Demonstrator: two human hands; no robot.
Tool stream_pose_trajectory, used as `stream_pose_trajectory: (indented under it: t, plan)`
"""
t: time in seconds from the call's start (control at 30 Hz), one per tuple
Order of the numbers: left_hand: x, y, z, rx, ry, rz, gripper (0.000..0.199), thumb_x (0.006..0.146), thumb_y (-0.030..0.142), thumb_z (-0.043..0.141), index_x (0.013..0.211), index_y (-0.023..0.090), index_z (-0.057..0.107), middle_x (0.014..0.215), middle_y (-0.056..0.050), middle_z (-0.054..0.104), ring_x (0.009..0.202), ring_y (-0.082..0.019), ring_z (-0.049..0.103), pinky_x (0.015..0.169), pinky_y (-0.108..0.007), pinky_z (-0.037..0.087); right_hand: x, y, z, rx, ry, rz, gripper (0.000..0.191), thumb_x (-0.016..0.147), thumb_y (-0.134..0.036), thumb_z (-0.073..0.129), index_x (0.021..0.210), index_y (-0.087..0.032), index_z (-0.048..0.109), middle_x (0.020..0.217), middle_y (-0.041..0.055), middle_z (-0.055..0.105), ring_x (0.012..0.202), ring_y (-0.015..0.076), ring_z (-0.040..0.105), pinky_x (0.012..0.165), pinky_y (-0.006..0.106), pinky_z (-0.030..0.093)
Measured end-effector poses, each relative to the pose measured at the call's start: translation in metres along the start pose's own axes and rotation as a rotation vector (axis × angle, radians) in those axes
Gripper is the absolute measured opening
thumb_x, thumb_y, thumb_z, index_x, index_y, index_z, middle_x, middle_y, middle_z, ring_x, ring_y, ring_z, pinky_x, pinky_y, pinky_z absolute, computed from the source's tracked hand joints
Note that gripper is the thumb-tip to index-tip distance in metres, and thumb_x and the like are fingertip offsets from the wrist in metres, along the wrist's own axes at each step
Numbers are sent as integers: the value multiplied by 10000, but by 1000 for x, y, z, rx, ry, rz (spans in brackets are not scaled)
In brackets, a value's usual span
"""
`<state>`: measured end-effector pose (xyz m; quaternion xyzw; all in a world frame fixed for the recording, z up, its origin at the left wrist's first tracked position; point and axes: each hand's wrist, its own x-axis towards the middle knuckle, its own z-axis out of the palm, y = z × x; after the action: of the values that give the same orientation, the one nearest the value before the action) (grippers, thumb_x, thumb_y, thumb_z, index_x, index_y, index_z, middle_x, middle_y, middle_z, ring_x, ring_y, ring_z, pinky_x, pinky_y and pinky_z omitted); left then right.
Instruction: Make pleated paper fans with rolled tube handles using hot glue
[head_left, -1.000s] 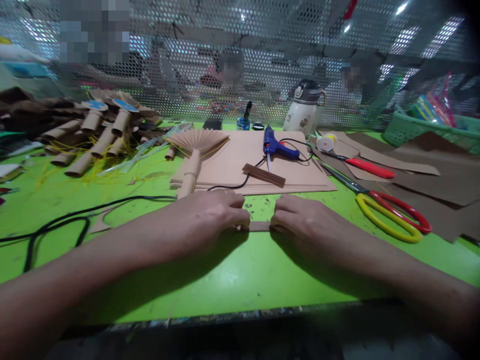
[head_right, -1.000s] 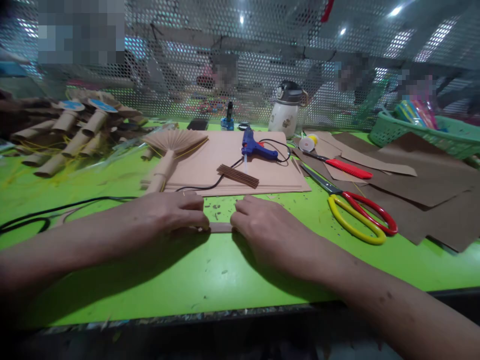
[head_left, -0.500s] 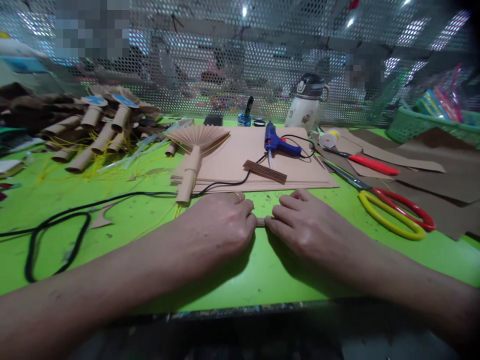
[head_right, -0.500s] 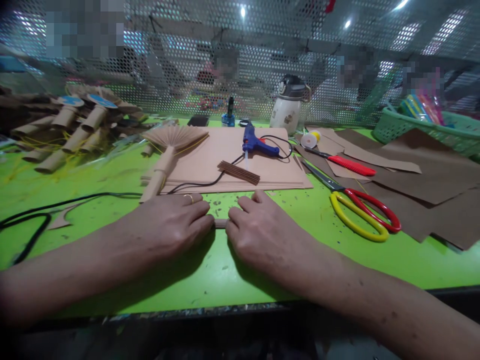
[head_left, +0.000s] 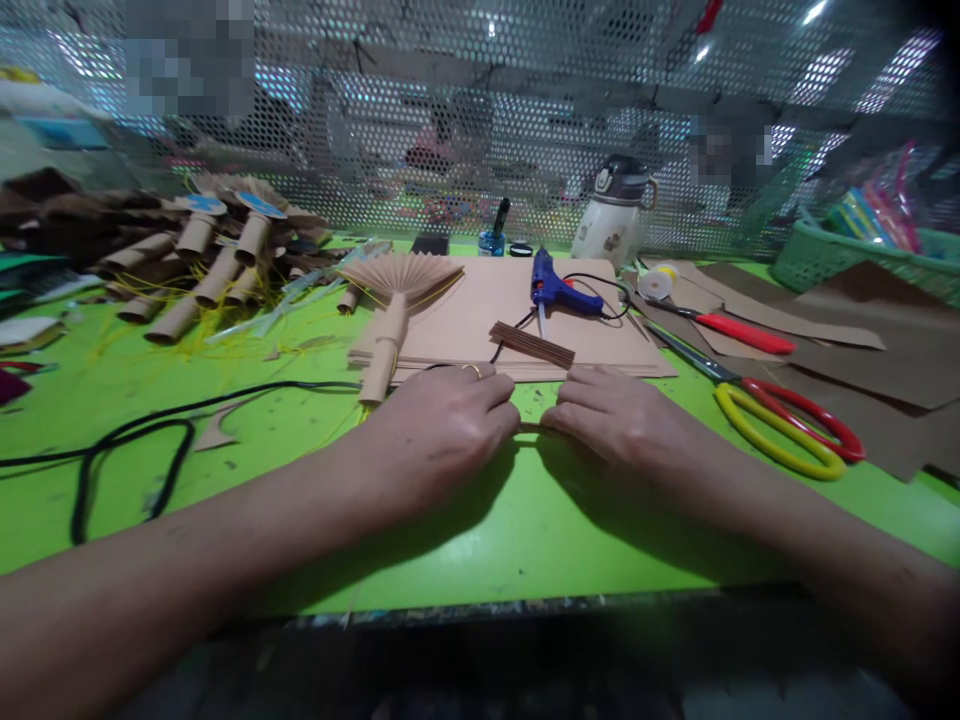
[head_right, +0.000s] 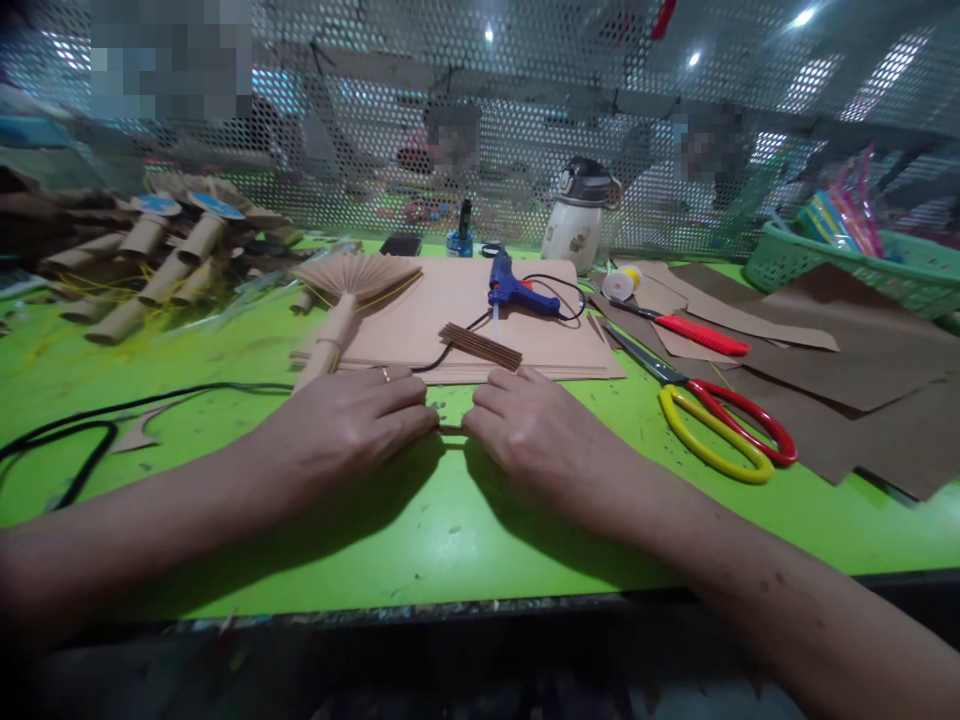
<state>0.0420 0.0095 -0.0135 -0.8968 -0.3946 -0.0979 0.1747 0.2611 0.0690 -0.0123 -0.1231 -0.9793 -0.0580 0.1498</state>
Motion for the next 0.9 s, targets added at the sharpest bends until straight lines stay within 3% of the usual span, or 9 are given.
stream_pose_trajectory:
  t: [0.17, 0.37, 0.57, 0.77, 0.9]
  plan:
    - [0, 2, -6, 9, 57, 60, 191, 924, 96, 462, 849, 125, 635, 768, -65, 590, 685, -193, 508, 612, -330, 399, 2, -1, -8, 65, 16, -12, 201, 913, -84, 482, 813, -144, 647, 802, 96, 630, 782, 203, 507, 708, 329, 368]
    - [1, 6, -3, -93, 77, 92, 185, 934, 106, 454, 821, 141, 597, 785, -55, 584, 687, -183, 490, 628, -331, 387, 4, -7, -2, 129, 76, -30, 201, 924, -98, 483, 820, -158, 644, 799, 88, 636, 779, 196, 525, 710, 328, 373]
    - [3, 5, -2, -210, 58, 13, 257, 952, 142, 440, 741, 158, 586, 719, -23, 541, 650, -149, 466, 587, -290, 352, 1, -7, 1, 80, 78, -67, 222, 872, -38, 471, 803, -134, 659, 742, 85, 611, 738, 200, 510, 670, 334, 375]
    - [3, -1, -12, -382, -3, -33, 195, 911, 100, 462, 810, 140, 624, 754, -31, 573, 690, -148, 521, 638, -267, 403, 0, -7, -3, 128, 101, -33, 192, 862, -37, 496, 829, -158, 642, 785, 80, 606, 758, 198, 517, 681, 317, 405]
    - [2, -10, -15, -454, -42, -88, 168, 874, 87, 489, 751, 151, 583, 729, -23, 577, 657, -133, 519, 593, -238, 378, 1, -3, -7, 130, 86, -18, 193, 895, -46, 477, 839, -145, 633, 787, 80, 584, 737, 191, 492, 645, 300, 390]
